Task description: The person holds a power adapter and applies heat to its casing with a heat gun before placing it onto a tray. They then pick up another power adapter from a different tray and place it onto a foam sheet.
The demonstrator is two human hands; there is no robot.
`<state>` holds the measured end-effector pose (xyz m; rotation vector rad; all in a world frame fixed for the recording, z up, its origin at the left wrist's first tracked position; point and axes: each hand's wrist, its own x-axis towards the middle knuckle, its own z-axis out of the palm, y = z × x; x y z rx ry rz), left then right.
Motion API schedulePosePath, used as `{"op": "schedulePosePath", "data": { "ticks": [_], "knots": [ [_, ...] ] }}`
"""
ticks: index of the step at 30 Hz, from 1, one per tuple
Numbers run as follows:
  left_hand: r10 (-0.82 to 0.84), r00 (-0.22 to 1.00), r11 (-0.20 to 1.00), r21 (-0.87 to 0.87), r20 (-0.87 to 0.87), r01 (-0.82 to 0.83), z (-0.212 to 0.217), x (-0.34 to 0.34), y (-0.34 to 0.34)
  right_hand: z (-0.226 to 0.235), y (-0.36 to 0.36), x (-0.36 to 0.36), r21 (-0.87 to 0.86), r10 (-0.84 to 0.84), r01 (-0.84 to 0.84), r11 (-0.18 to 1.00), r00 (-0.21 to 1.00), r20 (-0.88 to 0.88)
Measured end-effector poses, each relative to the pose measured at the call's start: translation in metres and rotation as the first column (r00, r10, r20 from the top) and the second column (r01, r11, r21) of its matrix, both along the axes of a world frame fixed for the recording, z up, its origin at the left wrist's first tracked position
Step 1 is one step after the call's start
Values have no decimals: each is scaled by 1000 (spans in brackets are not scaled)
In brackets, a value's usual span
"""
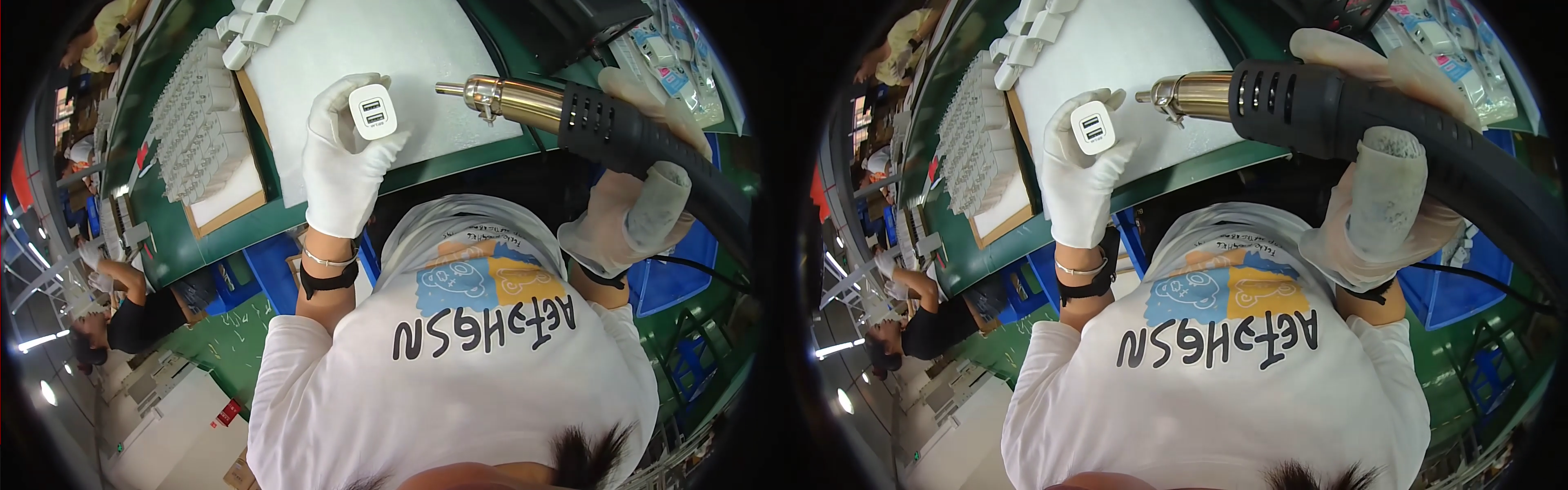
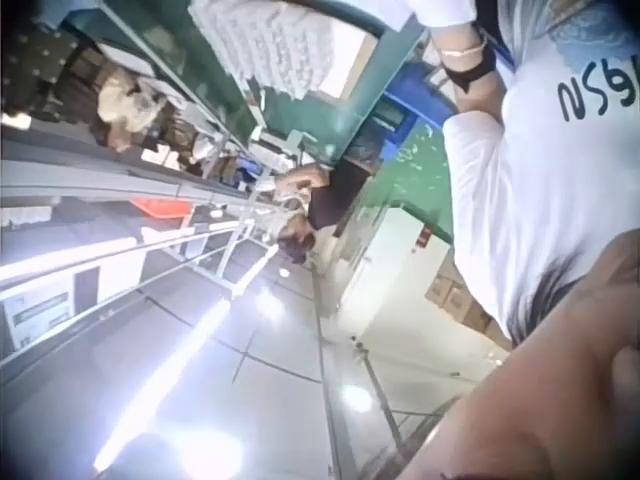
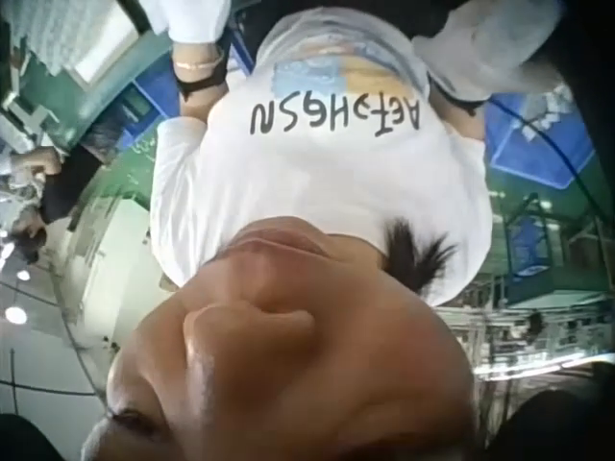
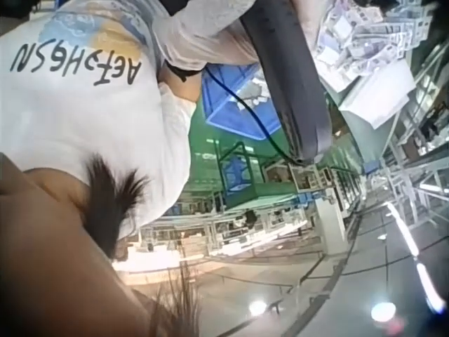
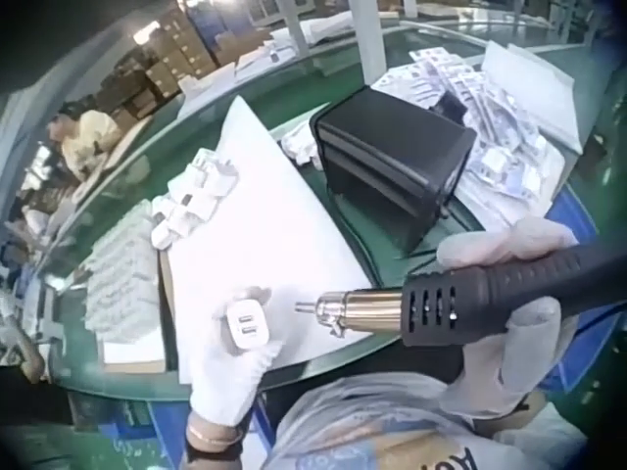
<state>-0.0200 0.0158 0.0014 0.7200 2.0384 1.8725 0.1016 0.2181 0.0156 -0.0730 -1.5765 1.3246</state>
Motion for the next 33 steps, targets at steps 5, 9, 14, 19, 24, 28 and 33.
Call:
{"op": "schedulePosePath", "data": {
  "ticks": [5,9,14,19,24,28,33],
  "knots": [
    [19,1000,1000,-13,9,-19,-2,2,1,-2,2,0,21,97,-96,995,994,-58],
    [19,1000,1000,-11,1,-19,-4,2,1,0,2,0,38,112,-109,993,992,-58],
    [12,999,1000,11,41,-13,-3,6,3,-2,6,1,42,154,-151,988,985,-74],
    [18,997,1000,11,79,-19,-3,7,4,1,4,1,60,183,-180,982,981,-58],
    [10,999,1000,-12,42,-10,-5,6,3,1,3,2,55,176,-174,983,983,-46],
    [21,1000,999,-27,19,-20,-5,5,4,2,4,4,53,179,-177,983,984,-26],
    [29,1000,998,-57,-1,-29,-5,5,4,2,0,5,52,156,-157,986,988,10]
  ]
}}
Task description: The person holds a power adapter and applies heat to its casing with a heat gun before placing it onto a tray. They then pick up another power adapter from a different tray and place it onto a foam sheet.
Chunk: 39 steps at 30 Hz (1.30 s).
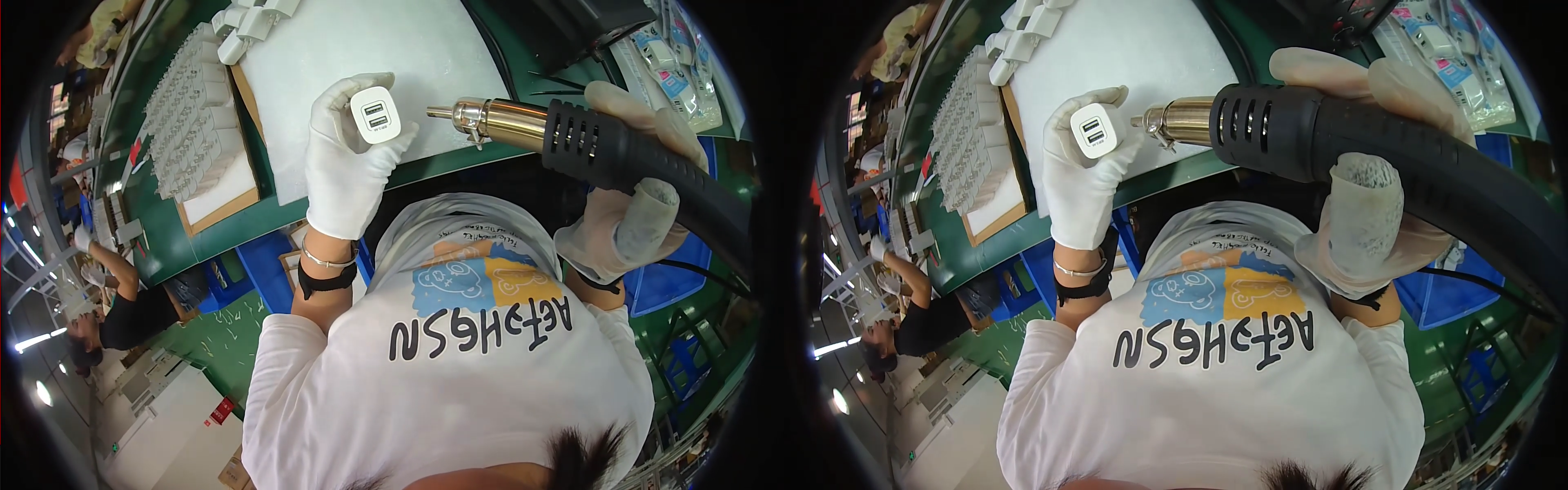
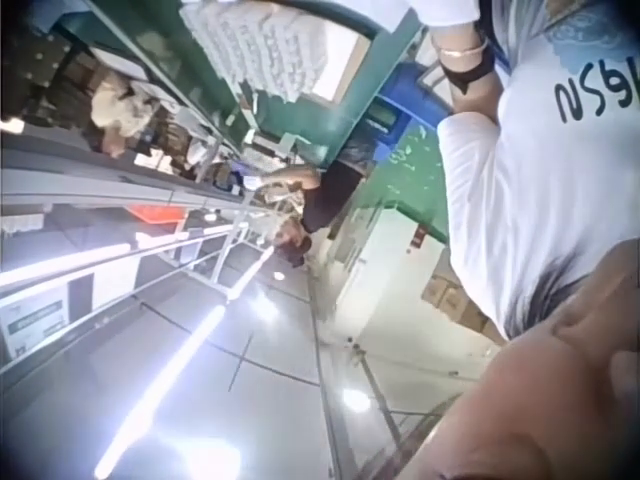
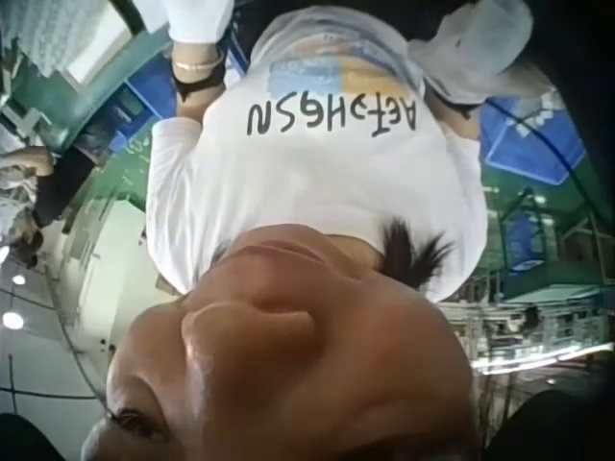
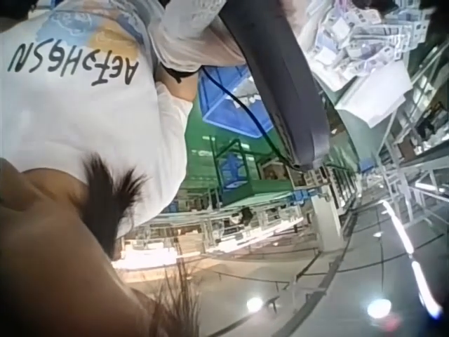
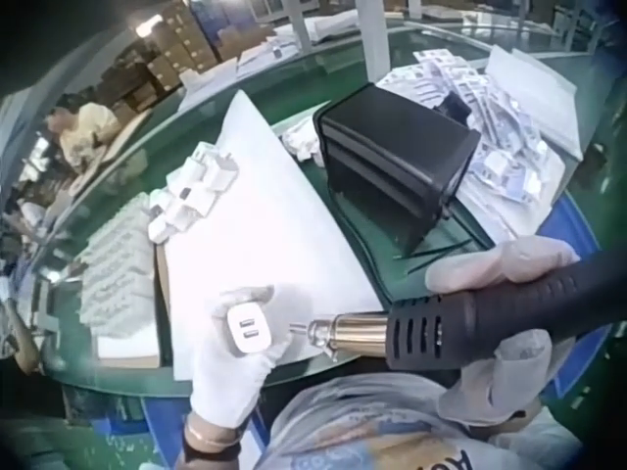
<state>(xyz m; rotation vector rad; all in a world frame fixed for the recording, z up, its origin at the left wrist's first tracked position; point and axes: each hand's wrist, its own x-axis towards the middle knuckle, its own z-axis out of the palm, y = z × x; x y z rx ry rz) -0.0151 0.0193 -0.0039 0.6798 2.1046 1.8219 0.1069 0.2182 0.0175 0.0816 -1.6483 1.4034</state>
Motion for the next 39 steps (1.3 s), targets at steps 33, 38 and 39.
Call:
{"op": "schedulePosePath", "data": {
  "ticks": [33,38,39],
  "knots": [
    [3,993,998,62,116,-11,3,1,-2,-1,-9,-7,-68,-76,68,995,990,-123],
    [-15,993,998,59,120,8,5,1,-2,2,-3,-2,-33,-144,143,989,989,-17],
    [-23,992,998,69,120,15,5,2,-2,2,-3,-2,-37,-153,152,988,988,-6]
  ]
}}
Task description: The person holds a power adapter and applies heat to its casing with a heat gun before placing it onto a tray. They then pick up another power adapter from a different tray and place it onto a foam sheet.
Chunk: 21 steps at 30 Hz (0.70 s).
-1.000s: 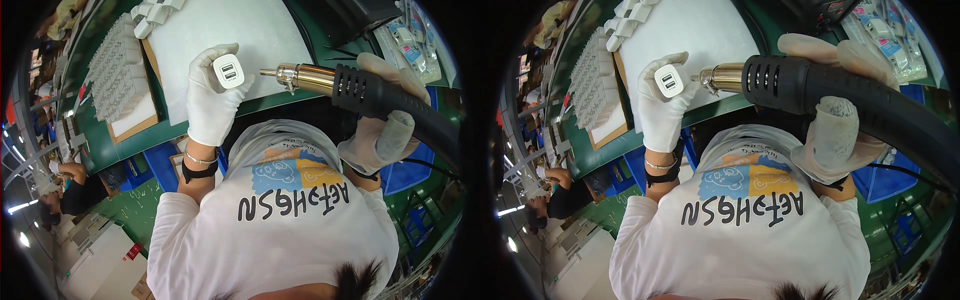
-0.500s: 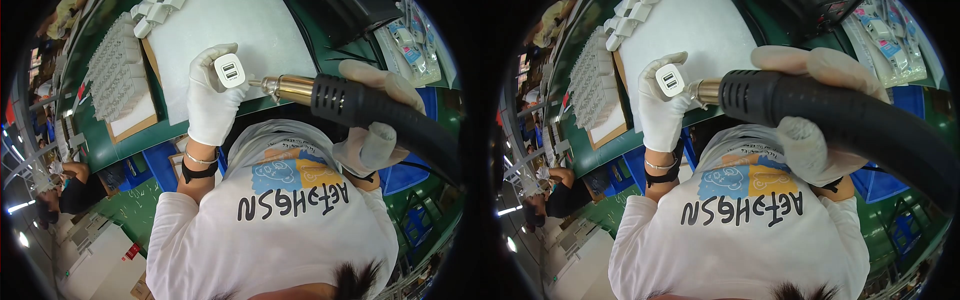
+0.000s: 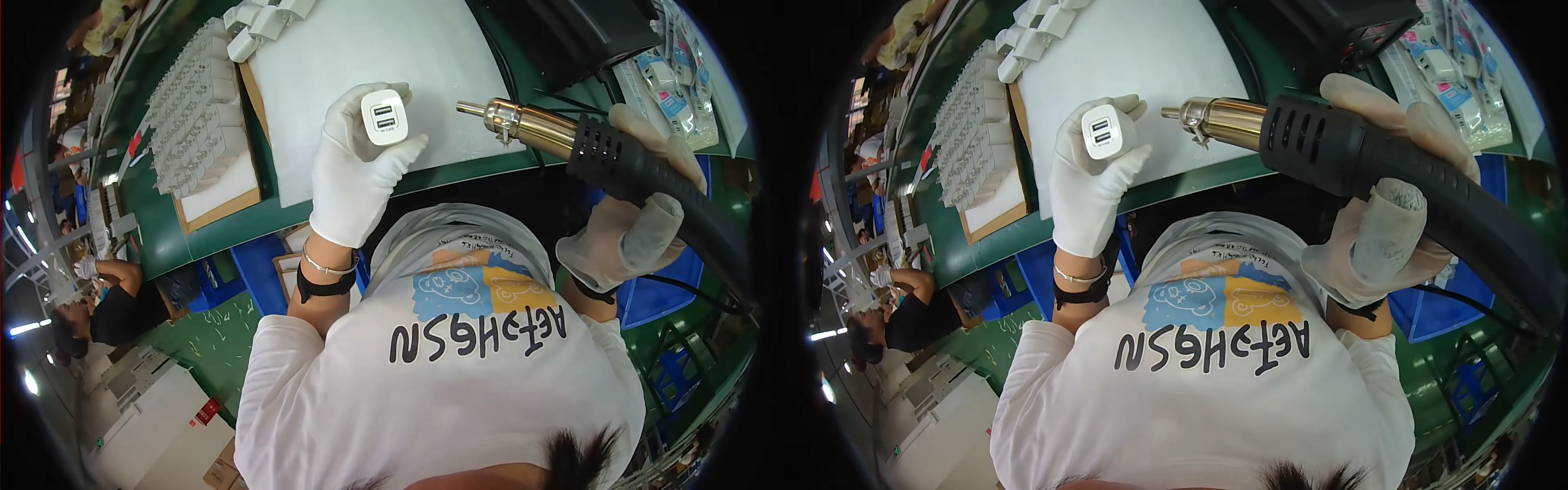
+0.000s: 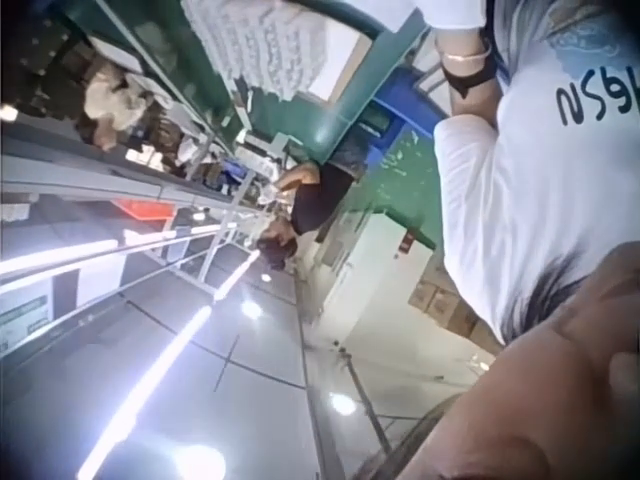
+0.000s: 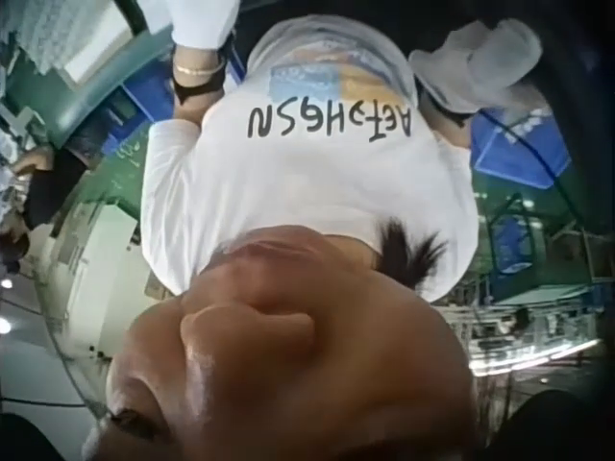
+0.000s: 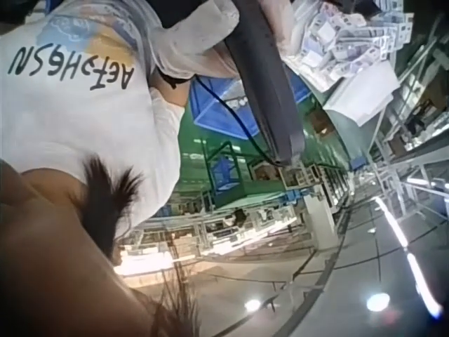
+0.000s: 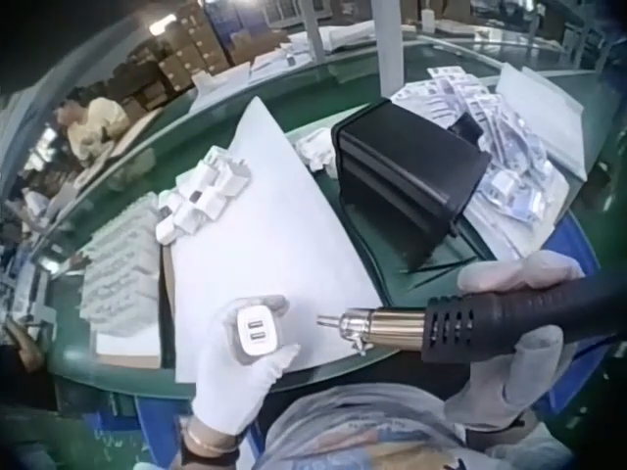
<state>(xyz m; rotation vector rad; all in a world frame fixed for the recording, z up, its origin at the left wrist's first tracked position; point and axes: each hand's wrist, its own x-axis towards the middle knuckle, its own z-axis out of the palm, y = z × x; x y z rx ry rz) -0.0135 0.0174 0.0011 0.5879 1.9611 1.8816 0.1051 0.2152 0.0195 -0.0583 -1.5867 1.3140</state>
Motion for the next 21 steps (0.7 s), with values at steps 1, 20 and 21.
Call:
{"op": "schedulePosePath", "data": {
  "ticks": [1,20,21],
  "knots": [
    [2,1000,1000,3,-2,-2,0,1,0,-1,0,0,-5,-8,8,1000,1000,11],
    [-5,994,995,-99,-110,-6,0,0,6,-11,9,-1,-77,-51,46,996,997,-63],
    [-5,994,995,-99,-111,-6,0,0,6,-11,9,-1,-68,-50,46,997,997,-57]
  ]
}}
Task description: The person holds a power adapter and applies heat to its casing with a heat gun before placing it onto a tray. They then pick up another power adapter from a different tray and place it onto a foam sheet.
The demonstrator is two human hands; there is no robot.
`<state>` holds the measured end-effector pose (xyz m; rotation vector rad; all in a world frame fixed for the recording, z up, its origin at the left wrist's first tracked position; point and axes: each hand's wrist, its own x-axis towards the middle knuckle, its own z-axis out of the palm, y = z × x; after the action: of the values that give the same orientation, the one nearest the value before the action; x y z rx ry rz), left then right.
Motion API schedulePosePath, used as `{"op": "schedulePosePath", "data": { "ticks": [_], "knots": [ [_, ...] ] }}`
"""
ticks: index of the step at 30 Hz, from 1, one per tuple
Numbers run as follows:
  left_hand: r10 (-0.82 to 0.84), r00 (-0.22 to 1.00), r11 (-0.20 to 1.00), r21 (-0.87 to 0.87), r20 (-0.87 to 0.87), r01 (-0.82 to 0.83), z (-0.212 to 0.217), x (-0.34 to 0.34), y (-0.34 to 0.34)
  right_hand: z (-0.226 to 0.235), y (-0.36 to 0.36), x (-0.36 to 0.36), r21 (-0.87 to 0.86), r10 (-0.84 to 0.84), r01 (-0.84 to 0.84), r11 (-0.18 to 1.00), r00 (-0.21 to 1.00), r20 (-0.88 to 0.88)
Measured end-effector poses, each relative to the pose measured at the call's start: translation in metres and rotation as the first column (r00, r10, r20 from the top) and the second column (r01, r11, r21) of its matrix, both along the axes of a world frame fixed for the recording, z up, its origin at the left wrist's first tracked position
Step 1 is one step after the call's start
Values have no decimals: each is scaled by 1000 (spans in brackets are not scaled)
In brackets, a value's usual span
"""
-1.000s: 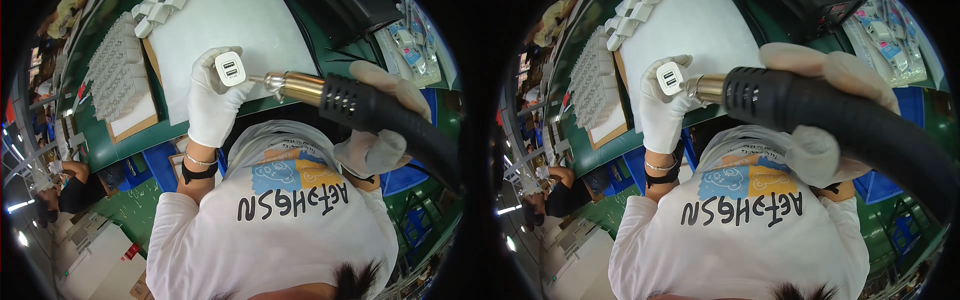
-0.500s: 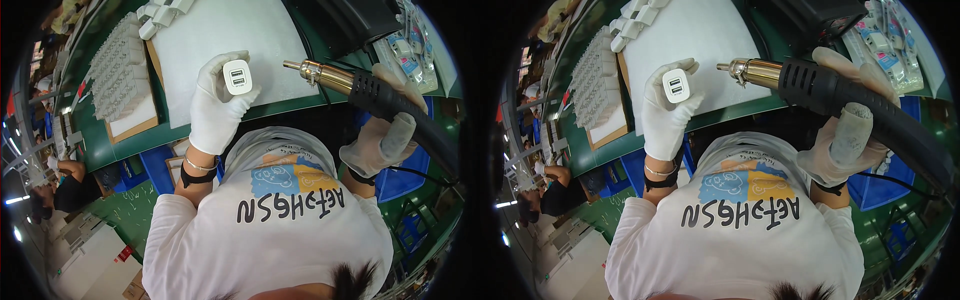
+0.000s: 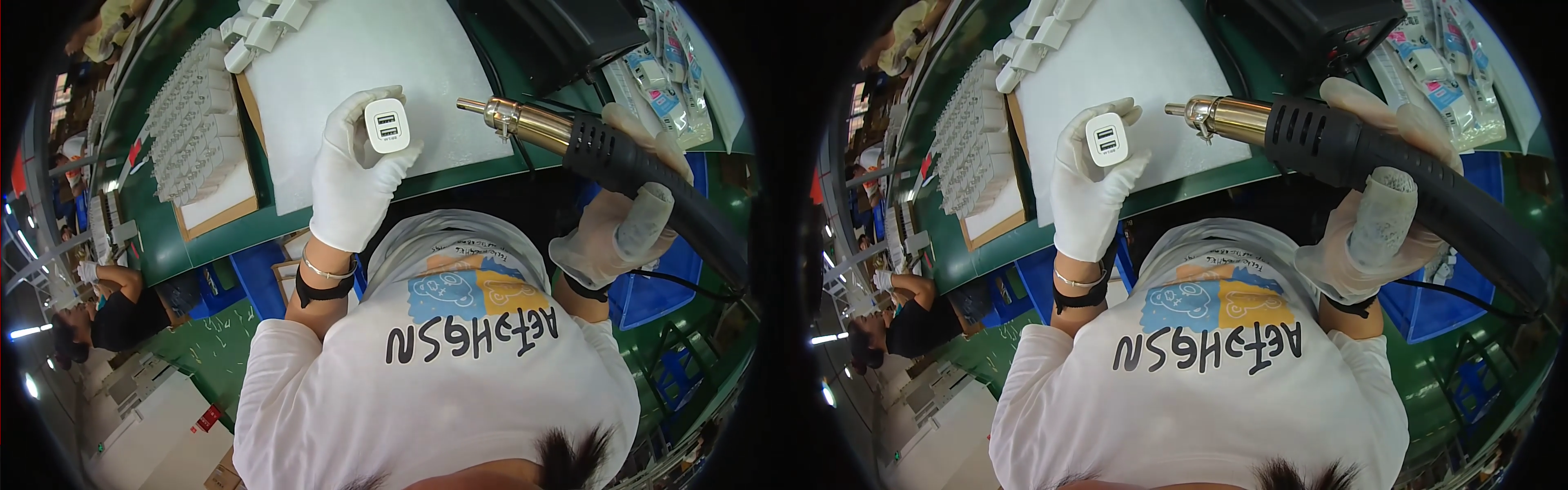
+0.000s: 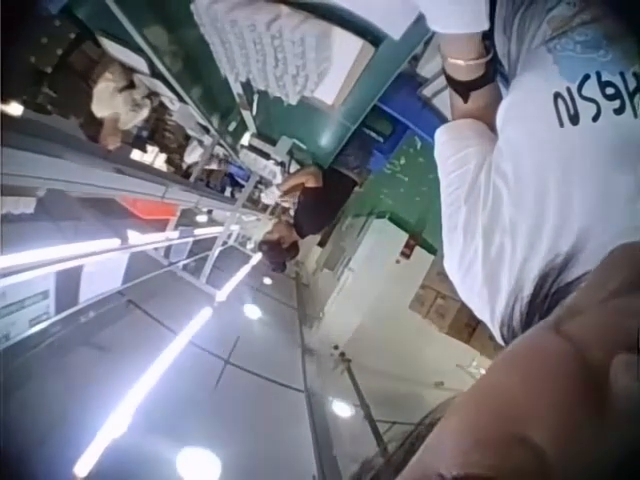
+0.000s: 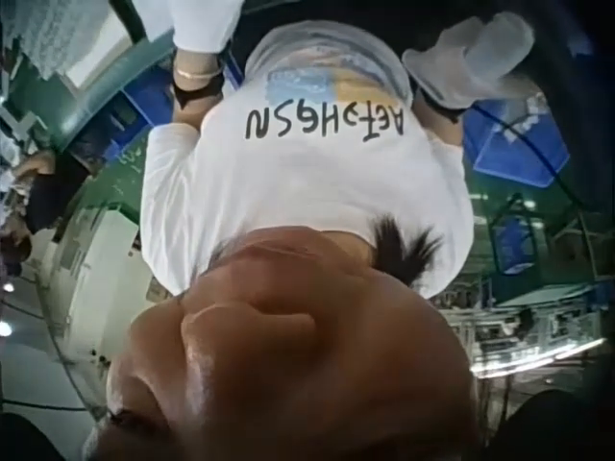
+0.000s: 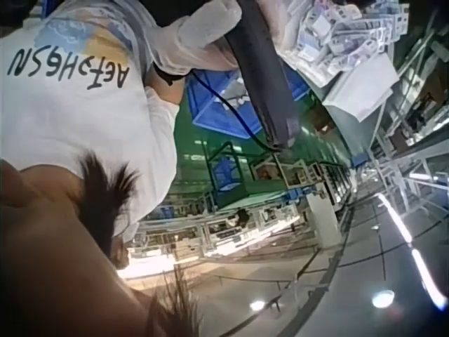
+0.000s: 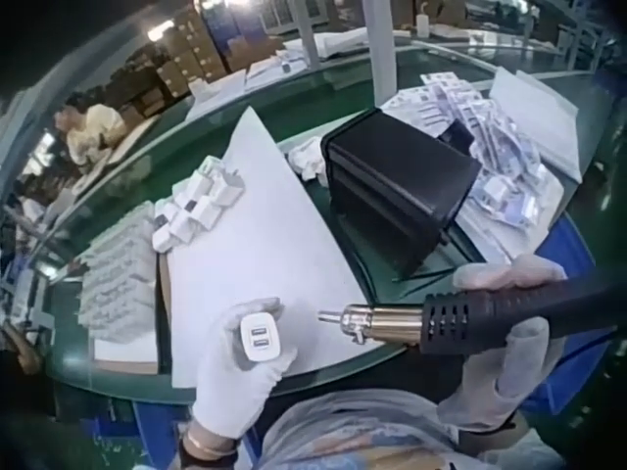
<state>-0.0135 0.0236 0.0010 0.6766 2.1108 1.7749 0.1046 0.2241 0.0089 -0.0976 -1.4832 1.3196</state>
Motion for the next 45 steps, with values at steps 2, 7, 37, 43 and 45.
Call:
{"op": "schedulePosePath", "data": {
  "ticks": [2,7,37,43,45],
  "knots": [
    [0,1000,999,33,11,0,-2,0,0,1,0,1,10,-2,1,1000,1000,6],
    [0,1000,999,54,5,0,-2,0,0,3,-2,-1,17,13,-13,1000,1000,6],
    [54,997,998,27,-47,-52,1,-6,-5,12,-10,-12,205,358,-356,912,933,30],
    [64,997,998,28,-48,-63,1,-6,-5,11,-11,-15,229,346,-334,914,938,-14],
    [60,997,998,32,-48,-59,0,-6,-4,10,-7,-16,263,335,-321,910,942,-7]
  ]
}}
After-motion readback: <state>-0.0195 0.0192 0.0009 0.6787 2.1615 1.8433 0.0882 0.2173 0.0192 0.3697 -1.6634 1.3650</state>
